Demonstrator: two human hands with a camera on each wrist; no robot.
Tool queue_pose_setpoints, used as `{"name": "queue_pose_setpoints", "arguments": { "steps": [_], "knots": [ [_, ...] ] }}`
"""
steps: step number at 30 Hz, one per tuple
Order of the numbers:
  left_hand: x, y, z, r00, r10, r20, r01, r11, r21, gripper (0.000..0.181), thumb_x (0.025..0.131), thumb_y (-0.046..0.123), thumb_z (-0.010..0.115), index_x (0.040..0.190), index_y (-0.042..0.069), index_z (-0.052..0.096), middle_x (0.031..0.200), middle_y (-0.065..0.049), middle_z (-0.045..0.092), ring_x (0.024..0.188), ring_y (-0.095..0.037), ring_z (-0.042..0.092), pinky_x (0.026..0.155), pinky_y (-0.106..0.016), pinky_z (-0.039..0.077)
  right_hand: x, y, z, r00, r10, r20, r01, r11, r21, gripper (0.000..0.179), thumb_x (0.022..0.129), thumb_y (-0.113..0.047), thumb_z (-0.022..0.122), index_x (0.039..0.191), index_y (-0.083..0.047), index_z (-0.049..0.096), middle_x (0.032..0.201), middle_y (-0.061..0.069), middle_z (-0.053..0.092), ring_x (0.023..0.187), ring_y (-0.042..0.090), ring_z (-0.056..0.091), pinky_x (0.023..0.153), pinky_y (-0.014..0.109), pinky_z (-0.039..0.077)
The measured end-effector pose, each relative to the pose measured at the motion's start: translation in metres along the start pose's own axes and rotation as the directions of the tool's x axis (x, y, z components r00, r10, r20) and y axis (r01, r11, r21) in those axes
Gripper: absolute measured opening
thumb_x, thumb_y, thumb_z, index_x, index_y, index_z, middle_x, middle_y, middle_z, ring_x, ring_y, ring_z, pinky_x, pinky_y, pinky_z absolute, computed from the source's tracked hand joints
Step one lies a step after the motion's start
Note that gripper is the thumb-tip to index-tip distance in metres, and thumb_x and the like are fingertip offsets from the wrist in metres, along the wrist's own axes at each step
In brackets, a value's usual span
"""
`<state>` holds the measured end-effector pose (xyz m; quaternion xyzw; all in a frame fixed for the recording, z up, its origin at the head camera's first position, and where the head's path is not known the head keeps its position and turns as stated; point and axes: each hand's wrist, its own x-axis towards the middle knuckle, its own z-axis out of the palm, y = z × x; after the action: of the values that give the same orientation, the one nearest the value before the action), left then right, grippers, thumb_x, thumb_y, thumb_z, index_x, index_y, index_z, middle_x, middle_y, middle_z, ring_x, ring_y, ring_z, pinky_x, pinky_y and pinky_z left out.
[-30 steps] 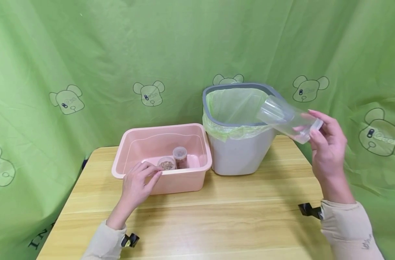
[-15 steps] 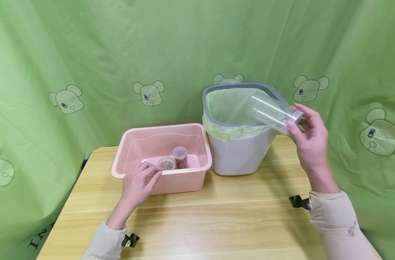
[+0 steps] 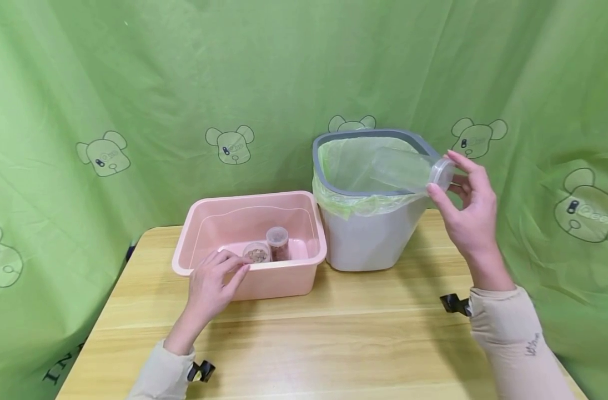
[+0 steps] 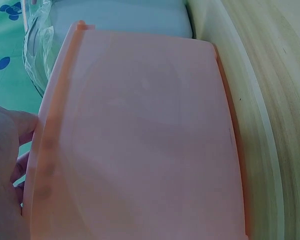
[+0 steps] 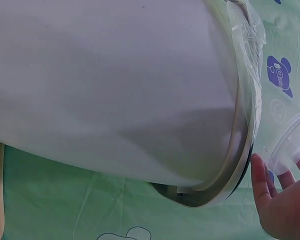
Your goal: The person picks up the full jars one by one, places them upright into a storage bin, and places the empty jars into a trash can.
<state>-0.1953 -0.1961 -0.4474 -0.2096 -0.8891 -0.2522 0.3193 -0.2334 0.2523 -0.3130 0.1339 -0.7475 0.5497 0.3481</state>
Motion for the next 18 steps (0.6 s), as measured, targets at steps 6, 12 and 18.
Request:
{"name": "queue_pose_setpoints", "arguments": {
  "steps": [6,12,18],
  "knots": [
    [0.000,0.000,0.000,1.000,0.015,-0.004,-0.015,1.000,0.003,0.007,0.092,0.027,0.077,0.097,0.023,0.080,0.089,0.007,0.070,0.081,-0.012,0.060,0.065,-0.029,0.046,0.001,0.001,-0.001,1.000,0.003,0.001,-0.003,0.998,-0.062,0.064,0.090,0.001,0.072,0.148,-0.016,0.056,0.134,-0.009,0.054,0.113,0.009,0.060,0.098,0.014,0.049],
    [0.000,0.000,0.001,1.000,0.015,-0.010,-0.014,1.000,0.008,0.007,0.092,0.027,0.077,0.097,0.023,0.080,0.089,0.009,0.070,0.081,-0.012,0.060,0.064,-0.029,0.046,0.010,0.002,-0.004,1.000,0.007,0.025,-0.003,0.988,-0.153,0.064,0.091,-0.005,0.074,0.149,-0.025,0.056,0.133,-0.014,0.054,0.113,0.004,0.058,0.097,0.011,0.050],
    [0.000,-0.001,0.000,1.000,0.016,-0.008,-0.016,1.000,0.012,0.008,0.093,0.027,0.076,0.097,0.022,0.080,0.089,0.008,0.070,0.082,-0.012,0.061,0.065,-0.030,0.047,0.014,0.003,0.001,0.998,-0.006,0.056,0.015,0.985,-0.172,0.063,0.092,-0.007,0.075,0.149,-0.026,0.056,0.143,-0.001,0.055,0.117,0.004,0.056,0.100,0.013,0.048]
  ]
}}
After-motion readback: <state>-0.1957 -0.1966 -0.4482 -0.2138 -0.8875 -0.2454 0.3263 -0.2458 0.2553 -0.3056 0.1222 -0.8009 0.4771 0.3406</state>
